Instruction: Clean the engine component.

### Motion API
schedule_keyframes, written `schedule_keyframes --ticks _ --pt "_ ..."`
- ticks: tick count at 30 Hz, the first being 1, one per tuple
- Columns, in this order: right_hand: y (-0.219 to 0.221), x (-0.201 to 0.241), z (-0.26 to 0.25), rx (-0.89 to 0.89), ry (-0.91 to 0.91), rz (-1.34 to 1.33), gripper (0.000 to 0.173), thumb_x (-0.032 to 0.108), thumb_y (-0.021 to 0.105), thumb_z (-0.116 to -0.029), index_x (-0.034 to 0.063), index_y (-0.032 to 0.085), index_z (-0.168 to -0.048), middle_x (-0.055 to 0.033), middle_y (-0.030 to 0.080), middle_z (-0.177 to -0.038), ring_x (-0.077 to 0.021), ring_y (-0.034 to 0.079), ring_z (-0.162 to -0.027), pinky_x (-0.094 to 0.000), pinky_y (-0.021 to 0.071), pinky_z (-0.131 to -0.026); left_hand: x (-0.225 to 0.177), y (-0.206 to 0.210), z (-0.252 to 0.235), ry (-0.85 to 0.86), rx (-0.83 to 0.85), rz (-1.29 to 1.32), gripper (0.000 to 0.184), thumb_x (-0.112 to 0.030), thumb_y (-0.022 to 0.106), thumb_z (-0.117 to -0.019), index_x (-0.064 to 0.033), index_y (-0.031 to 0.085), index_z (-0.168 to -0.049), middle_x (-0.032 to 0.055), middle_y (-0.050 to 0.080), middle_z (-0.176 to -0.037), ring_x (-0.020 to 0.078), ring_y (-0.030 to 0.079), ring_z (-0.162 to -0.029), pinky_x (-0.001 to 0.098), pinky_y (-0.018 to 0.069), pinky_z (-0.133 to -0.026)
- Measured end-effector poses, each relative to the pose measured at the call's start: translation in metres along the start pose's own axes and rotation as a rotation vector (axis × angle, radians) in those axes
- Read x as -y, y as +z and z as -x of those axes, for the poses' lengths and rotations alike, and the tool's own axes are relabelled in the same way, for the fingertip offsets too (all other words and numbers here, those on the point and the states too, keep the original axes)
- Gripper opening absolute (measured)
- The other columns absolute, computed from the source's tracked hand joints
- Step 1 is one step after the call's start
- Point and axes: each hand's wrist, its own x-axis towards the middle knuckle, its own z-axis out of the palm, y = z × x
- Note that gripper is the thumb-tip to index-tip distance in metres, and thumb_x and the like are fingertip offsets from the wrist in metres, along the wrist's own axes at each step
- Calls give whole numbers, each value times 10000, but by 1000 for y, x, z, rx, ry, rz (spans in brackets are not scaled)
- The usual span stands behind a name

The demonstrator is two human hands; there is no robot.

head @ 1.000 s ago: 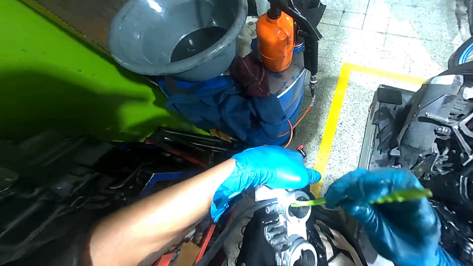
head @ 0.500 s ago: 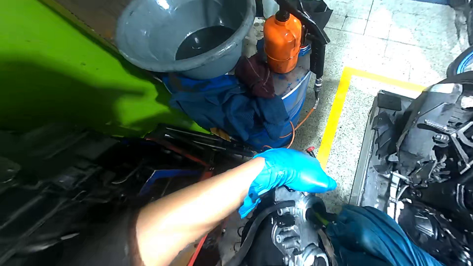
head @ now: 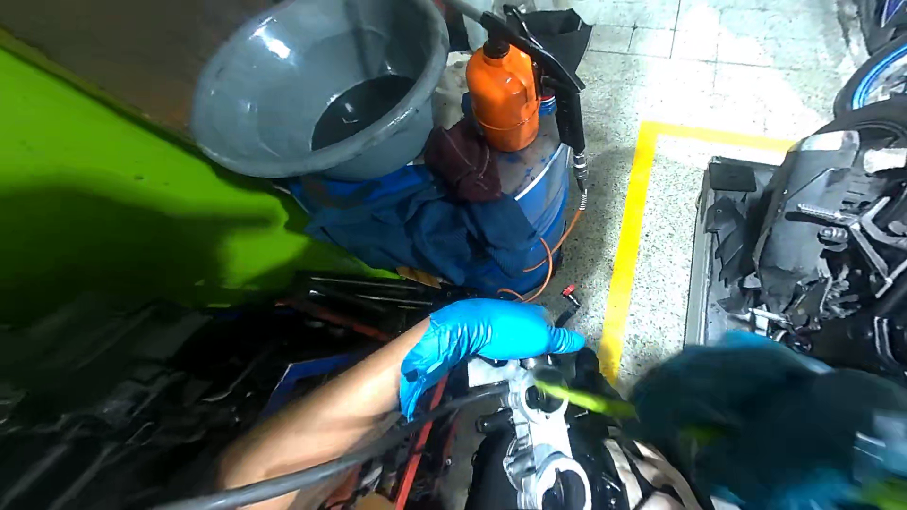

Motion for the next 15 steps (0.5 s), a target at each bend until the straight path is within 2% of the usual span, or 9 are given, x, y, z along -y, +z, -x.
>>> schedule_keyframes --ticks 2,4,7,9,11,12,13,15 --pt "-3 -12 3 9 -23 71 81 156 547 -1064 99 600 -1042 -63 688 -1118 -156 681 -1109 -301 592 -943 -6 0 26 50 -75 43 462 -376 424 -1096 0 639 -934 38 530 -779 95 457 -686 275 404 -660" --pt "-1 -12 2 -31 -9 161 100 203 555 -1067 112 588 -1093 -28 699 -1034 -109 701 -1006 -259 606 -868 2 2 26 68 -127 76 443 -388 450 -1086 -40 641 -891 -11 509 -705 49 438 -604 231 377 -573" --pt "14 -20 -2 8 3 350 157 204 546 -1070 87 526 -1174 -37 677 -993 -87 686 -922 -224 590 -793 17 3 0 76 -67 89 410 -425 484 -1071 -104 644 -873 -51 507 -673 18 426 -551 205 352 -513" --pt "26 -40 -3 45 -62 475 124 129 547 -1023 48 565 -1116 -75 659 -916 -149 662 -811 -258 567 -670 21 4 -10 119 -45 120 340 -358 532 -1056 -134 644 -827 -74 522 -644 -7 451 -528 172 367 -486" --pt "31 -53 -5 68 -112 593 75 128 528 -986 83 552 -1041 -51 611 -843 -145 614 -720 -249 507 -560 25 8 -11 142 -58 169 273 -254 565 -1013 -146 626 -770 -79 527 -630 -5 452 -524 175 359 -482" --pt "32 -53 -7 74 -142 613 77 129 533 -973 82 561 -1026 -53 603 -811 -157 603 -683 -263 487 -530 27 9 -10 152 -70 173 277 -259 571 -1004 -144 622 -757 -77 525 -618 -5 452 -516 173 360 -476" --pt "32 -50 -9 82 -173 617 77 135 524 -984 81 565 -1022 -55 593 -784 -171 598 -664 -277 481 -528 19 7 -3 141 -67 162 310 -254 554 -1036 -130 603 -756 -68 509 -613 2 445 -512 179 359 -477" --pt "36 -51 -8 107 -216 630 92 151 502 -1014 80 559 -1022 -53 571 -775 -182 577 -653 -285 468 -534 2 7 12 136 -110 131 325 -138 540 -1032 -100 572 -710 -59 476 -582 6 425 -488 175 353 -463"
